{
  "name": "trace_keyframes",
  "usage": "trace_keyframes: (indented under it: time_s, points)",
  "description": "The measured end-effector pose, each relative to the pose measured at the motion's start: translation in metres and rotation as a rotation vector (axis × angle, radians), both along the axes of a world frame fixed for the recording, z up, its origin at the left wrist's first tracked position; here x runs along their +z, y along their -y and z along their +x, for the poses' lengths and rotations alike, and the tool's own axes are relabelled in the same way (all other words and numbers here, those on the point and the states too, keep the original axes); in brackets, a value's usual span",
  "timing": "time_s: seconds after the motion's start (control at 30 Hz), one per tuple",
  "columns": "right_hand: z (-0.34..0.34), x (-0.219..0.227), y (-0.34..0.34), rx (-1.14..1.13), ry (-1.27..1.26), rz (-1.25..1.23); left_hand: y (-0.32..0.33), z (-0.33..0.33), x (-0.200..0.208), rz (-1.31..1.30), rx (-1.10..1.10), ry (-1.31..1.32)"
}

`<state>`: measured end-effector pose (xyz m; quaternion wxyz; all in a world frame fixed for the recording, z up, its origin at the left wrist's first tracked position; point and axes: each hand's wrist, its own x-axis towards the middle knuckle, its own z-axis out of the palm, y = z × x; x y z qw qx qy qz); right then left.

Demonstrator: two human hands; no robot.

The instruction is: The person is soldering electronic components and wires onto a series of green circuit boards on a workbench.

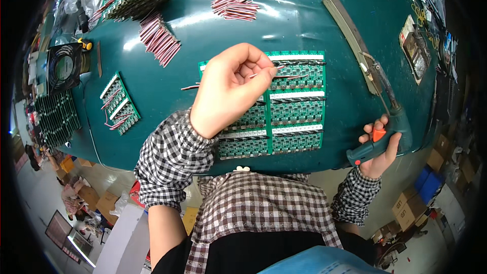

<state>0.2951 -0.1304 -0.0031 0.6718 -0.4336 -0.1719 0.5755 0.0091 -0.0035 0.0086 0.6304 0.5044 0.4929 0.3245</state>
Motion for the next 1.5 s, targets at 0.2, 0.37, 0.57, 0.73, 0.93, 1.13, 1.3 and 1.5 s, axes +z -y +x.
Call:
trace_keyframes:
  time_s: [0.2,0.37,0.57,0.73,0.93,1.13,1.3,1.5]
  points:
    - [0.004,0.002,0.010,-0.030,0.114,-0.021,-0.004,0.014,0.003,0.060,-0.066,-0.129]
    - [0.008,0.008,0.018,-0.024,0.102,-0.028,-0.004,0.036,-0.007,0.296,-0.188,-0.296]
    - [0.006,0.010,0.020,-0.001,0.115,-0.068,-0.003,0.045,-0.009,0.645,-0.168,-0.545]
    - [0.003,0.015,0.019,0.007,0.144,-0.072,-0.002,0.057,-0.014,0.745,-0.156,-0.514]
    - [0.004,0.019,0.021,0.033,0.211,-0.081,-0.006,0.061,-0.026,0.682,-0.152,-0.558]
    - [-0.007,0.030,0.013,-0.067,0.311,-0.201,-0.008,0.062,-0.027,0.680,-0.146,-0.507]
    - [-0.010,0.034,0.013,-0.024,0.345,-0.235,-0.009,0.063,-0.030,0.695,-0.123,-0.450]
    - [-0.015,0.038,0.012,0.021,0.383,-0.272,-0.008,0.066,-0.029,0.704,-0.103,-0.480]
